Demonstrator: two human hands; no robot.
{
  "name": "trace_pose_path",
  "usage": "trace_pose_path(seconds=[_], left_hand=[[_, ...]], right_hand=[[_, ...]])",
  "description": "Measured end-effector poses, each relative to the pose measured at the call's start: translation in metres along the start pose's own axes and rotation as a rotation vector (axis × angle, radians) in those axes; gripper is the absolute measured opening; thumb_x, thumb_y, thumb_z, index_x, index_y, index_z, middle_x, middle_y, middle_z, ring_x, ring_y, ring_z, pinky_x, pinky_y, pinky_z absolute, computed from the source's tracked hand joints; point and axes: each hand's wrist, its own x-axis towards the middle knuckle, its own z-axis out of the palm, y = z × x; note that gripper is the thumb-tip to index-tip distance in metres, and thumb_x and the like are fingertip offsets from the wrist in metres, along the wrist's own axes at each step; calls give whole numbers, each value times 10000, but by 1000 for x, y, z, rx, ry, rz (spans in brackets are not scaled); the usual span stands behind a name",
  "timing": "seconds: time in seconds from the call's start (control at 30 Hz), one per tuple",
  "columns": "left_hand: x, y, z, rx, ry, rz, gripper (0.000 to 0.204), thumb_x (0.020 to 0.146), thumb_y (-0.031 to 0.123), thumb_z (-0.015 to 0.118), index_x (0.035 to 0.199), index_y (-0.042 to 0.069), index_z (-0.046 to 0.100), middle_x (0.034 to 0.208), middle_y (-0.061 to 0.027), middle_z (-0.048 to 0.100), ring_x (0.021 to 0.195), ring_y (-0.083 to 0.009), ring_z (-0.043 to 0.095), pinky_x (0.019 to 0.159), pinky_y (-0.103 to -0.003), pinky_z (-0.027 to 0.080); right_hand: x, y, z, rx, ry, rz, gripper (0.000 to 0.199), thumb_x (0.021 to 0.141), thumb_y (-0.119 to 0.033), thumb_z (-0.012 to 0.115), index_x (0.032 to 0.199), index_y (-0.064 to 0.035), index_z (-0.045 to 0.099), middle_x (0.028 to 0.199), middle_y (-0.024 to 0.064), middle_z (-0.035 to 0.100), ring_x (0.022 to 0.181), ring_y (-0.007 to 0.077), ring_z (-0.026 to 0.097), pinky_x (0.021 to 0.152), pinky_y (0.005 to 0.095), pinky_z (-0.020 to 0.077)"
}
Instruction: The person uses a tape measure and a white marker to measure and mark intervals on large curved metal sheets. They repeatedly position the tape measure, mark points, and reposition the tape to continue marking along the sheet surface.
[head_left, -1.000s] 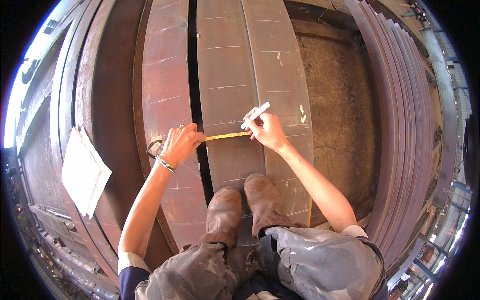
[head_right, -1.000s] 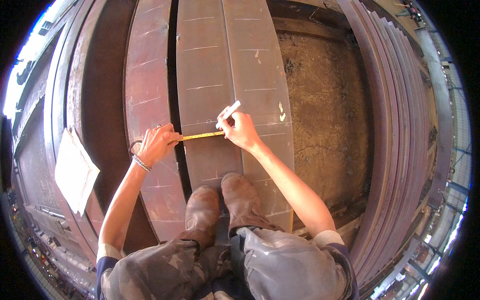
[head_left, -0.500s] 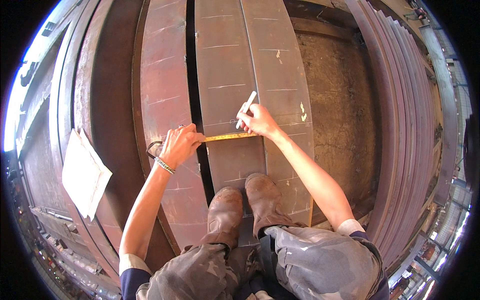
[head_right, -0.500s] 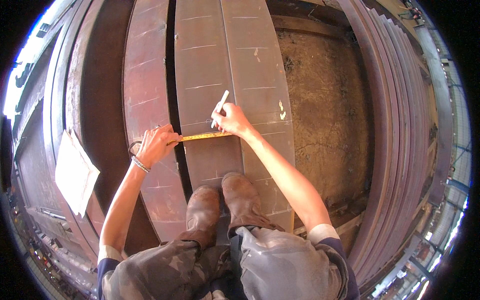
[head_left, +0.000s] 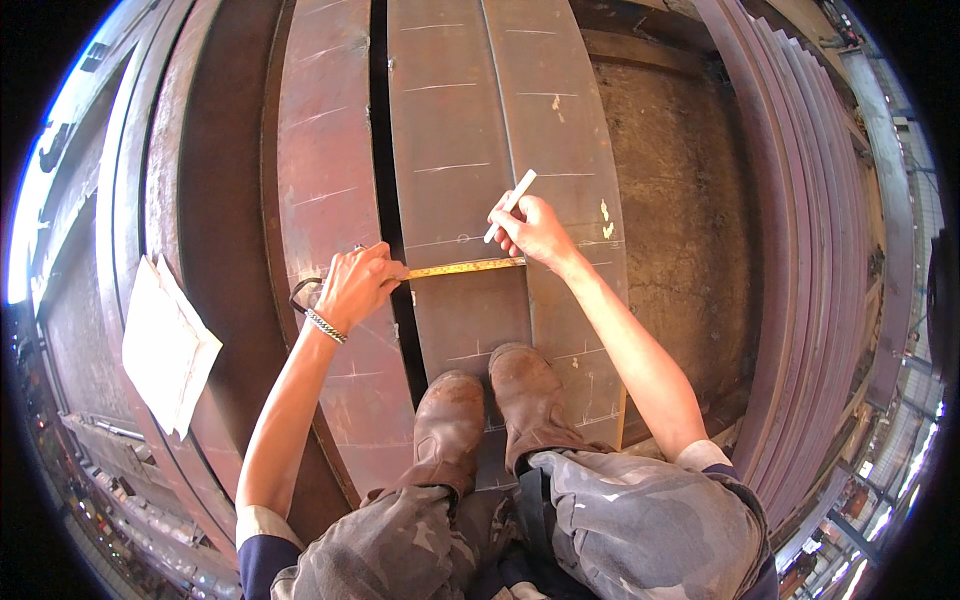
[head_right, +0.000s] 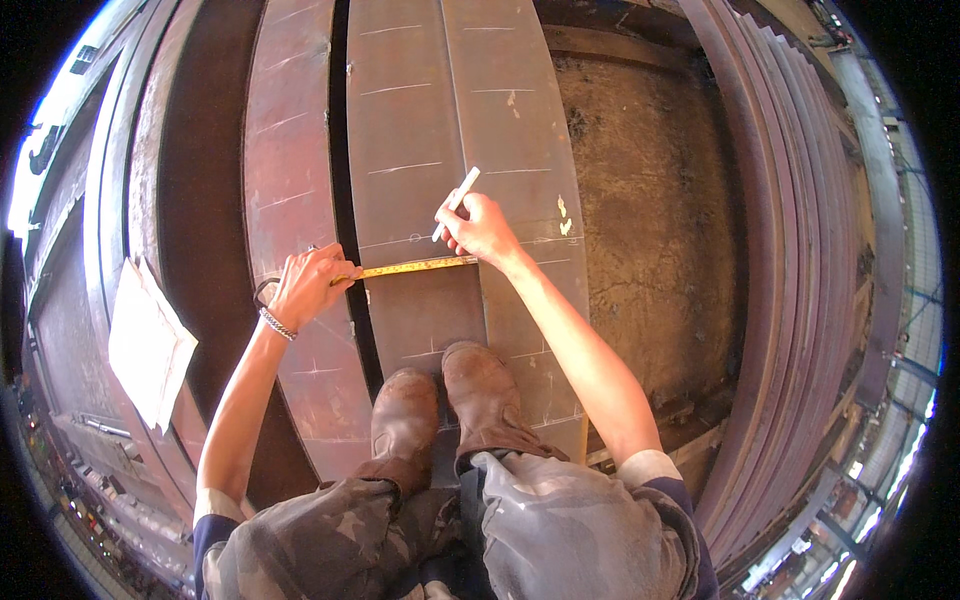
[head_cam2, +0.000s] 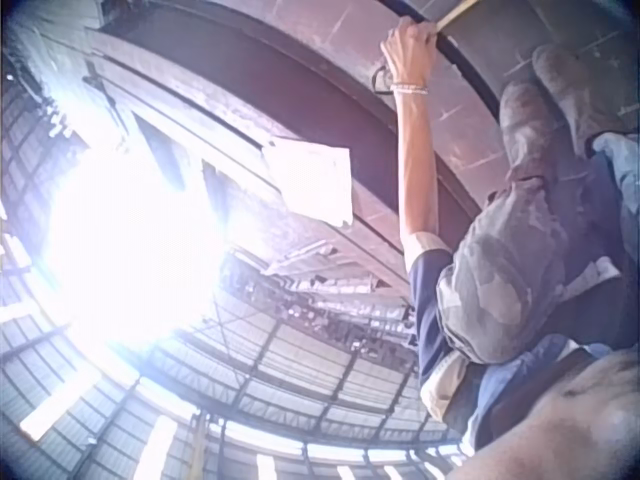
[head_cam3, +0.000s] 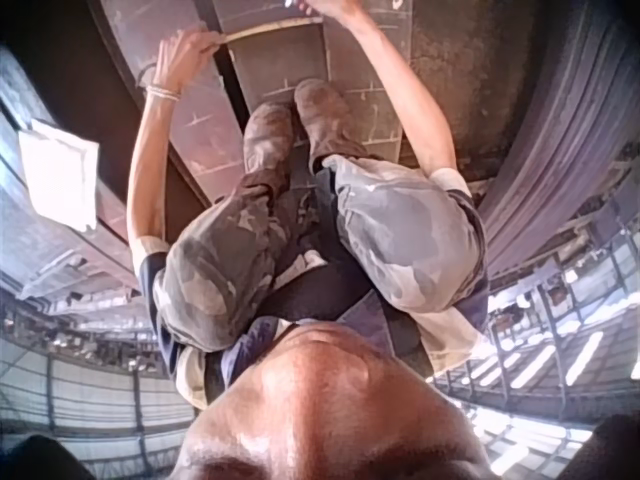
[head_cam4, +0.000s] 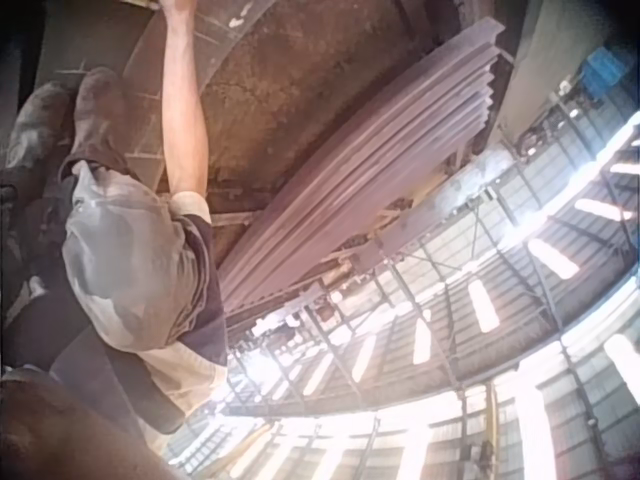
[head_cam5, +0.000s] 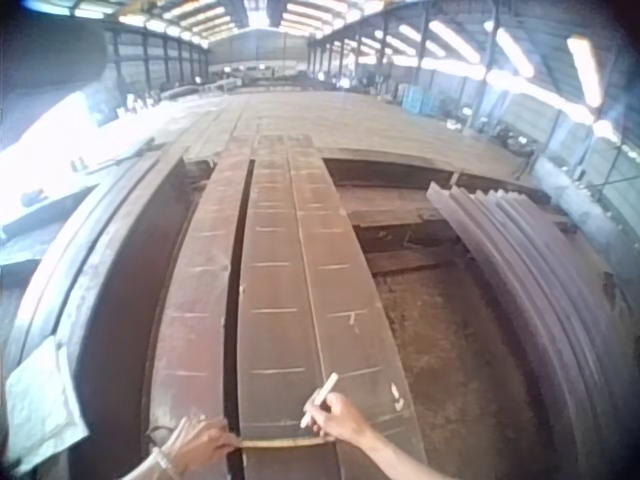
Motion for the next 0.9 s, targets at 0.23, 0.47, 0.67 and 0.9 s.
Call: trace_pose_path(seconds=[0.23,0.47,0.67,0.9], left_hand=[[0,0,-1,-24,-23,-49,149,807,134,743,939,176,798,846,-60,625,790,-267,655,658,-408,534],[2,-3,-1,-21,-27,-33,142,810,150,753,943,172,800,844,-45,641,789,-251,661,662,-406,535],[4,-1,2,-20,-41,-61,135,807,158,752,930,179,801,842,-55,632,806,-260,665,686,-408,543],[2,-1,2,11,-21,-34,122,823,166,751,934,173,800,844,-46,643,787,-245,661,664,-404,534]], right_hand=[[1,11,28,-159,-82,-22,211,922,-197,624,906,13,638,718,97,698,591,145,658,533,310,516],[14,21,37,-370,-93,-28,288,877,-231,638,875,56,666,724,193,700,655,297,702,654,402,545],[18,27,37,-402,-80,-85,306,871,-236,638,845,68,653,742,225,692,688,325,699,669,421,532],[10,14,39,-489,-78,-122,263,863,-220,636,871,42,655,737,214,690,694,338,694,672,422,531]])
